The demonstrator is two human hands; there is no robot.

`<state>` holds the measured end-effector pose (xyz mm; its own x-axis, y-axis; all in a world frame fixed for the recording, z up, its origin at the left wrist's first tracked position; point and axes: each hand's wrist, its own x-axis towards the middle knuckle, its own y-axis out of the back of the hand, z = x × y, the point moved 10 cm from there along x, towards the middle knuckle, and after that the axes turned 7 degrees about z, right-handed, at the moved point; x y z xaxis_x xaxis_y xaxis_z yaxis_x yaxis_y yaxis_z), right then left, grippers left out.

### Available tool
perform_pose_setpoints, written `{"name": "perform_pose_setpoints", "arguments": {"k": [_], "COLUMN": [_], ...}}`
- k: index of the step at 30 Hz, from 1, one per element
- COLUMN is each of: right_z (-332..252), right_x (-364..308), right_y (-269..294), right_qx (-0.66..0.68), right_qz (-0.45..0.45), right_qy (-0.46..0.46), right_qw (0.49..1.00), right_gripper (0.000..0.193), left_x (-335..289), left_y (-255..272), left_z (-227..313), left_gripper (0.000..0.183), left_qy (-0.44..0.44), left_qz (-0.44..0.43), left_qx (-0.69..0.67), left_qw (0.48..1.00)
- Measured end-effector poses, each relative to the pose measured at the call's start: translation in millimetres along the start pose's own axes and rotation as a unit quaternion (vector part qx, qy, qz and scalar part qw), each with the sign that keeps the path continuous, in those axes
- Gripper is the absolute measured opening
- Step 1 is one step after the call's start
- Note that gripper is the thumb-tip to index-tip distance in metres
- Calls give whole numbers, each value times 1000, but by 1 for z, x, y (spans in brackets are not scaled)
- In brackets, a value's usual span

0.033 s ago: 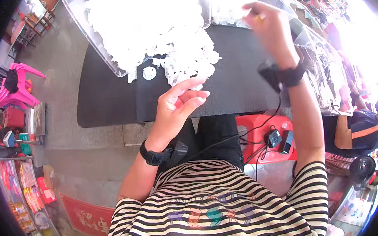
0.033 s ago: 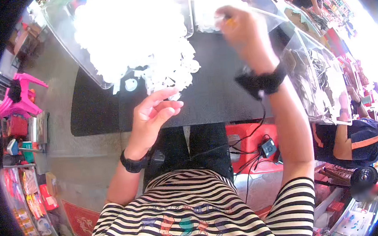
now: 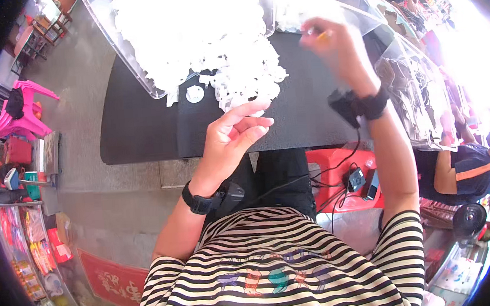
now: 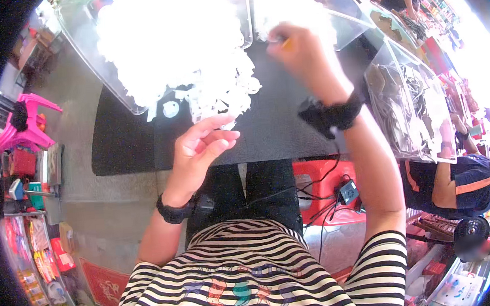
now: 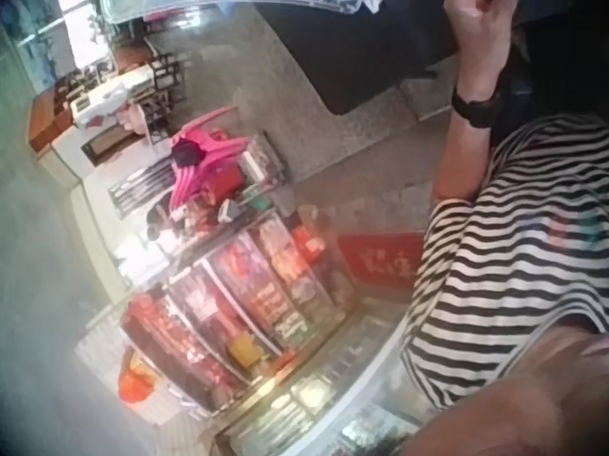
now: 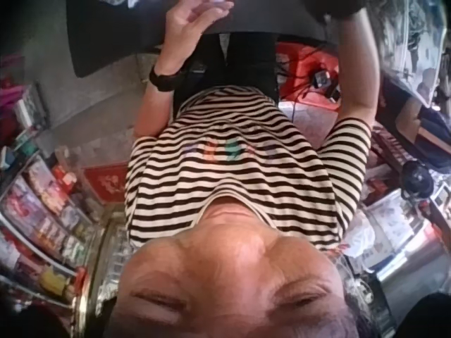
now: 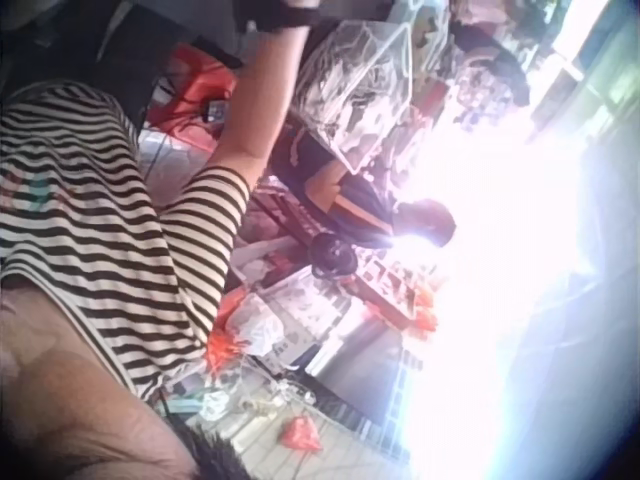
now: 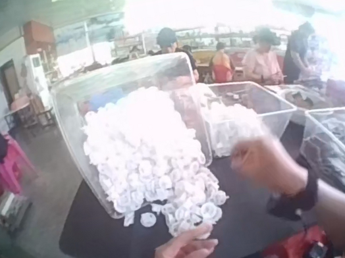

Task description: Manually assemble small white plastic components using a screwdriver-like tool.

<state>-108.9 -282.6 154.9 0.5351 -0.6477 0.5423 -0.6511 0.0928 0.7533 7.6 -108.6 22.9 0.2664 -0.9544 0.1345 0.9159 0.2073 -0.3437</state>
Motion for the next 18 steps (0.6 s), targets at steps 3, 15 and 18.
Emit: {"name": "perform_pose_setpoints", "arguments": {"k": [3,15,18], "right_z": [-1,27,15], "right_x": [-32,-71,-97], "right_y": [-55,-49,-47], "right_qx": [81,212,408], "right_qz": [-119,-132,-167], "right_qy": [-22,-192,-262], "right_qw": [989,949,859], "right_gripper": [26,26,27], "left_x": [-1,-2,0], "left_y": [-7,-15,-18], "left_z": [-5,-5,-2], "left_gripper": [39,37,37], "left_qy": [10,-10,-23], "left_qz": [-36,-54,-38], "left_qx": [24,78,56], "left_qw": [999,995,997]}}
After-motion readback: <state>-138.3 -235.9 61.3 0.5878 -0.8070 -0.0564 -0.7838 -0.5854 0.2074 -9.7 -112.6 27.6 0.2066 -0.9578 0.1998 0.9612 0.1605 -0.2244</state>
